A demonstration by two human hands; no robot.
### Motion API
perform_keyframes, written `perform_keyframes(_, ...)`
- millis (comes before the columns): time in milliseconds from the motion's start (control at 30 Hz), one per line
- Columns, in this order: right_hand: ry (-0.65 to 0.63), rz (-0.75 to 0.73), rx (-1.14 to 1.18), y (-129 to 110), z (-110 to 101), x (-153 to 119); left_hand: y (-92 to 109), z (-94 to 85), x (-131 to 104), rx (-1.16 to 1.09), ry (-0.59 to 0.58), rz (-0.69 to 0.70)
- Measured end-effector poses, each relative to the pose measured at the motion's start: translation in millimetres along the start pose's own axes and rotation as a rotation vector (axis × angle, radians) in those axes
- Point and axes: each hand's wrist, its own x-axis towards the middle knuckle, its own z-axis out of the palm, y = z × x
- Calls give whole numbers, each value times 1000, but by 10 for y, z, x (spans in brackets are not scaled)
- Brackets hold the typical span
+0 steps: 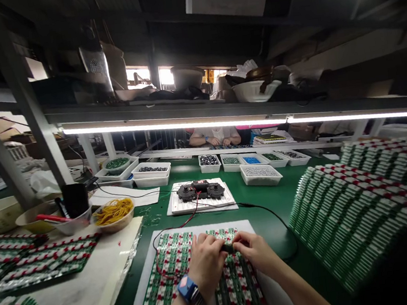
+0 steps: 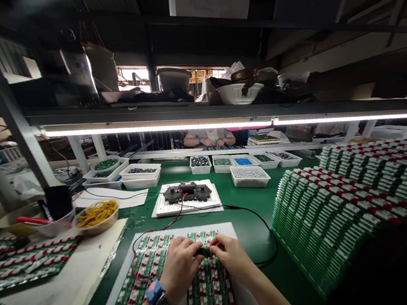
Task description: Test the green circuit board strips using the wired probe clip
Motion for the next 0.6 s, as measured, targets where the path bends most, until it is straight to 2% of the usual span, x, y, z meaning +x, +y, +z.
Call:
perform_keyframes(133, 9, 4, -83, 42, 36, 20, -26, 56, 32, 6, -37, -16)
perform_keyframes(267, -14, 18, -61, 49, 31, 14, -65, 100, 43, -25, -39, -20)
perform_keyframes(400, -10, 23, -55, 27, 25, 13, -75, 95, 35, -38, -28, -22)
perform_keyframes(600, -49, 28, -93, 35, 32, 25, -92, 75, 53, -49, -76, -35)
